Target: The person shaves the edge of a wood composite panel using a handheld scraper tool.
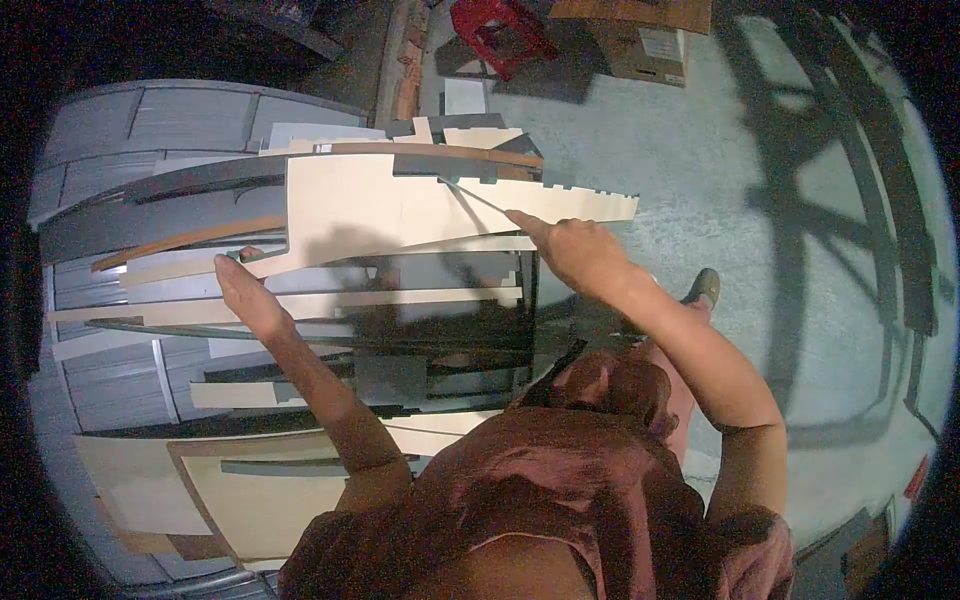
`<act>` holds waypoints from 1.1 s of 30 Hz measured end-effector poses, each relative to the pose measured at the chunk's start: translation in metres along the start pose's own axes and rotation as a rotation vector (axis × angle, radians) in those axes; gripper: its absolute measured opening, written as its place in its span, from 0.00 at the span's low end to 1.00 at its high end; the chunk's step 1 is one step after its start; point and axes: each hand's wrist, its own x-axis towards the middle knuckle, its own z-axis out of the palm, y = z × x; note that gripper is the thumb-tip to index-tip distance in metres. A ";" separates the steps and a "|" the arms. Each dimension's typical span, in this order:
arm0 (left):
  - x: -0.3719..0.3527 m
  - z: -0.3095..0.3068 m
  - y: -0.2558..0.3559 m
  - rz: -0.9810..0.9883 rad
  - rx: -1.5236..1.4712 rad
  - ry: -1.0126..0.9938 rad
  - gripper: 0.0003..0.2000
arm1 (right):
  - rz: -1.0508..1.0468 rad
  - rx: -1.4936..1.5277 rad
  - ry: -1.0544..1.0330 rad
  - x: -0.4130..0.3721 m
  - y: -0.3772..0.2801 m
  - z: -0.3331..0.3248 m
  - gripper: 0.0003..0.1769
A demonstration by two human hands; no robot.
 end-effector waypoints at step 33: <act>-0.005 -0.010 0.005 0.082 -0.058 -0.048 0.23 | 0.067 0.095 0.035 -0.014 0.028 0.008 0.22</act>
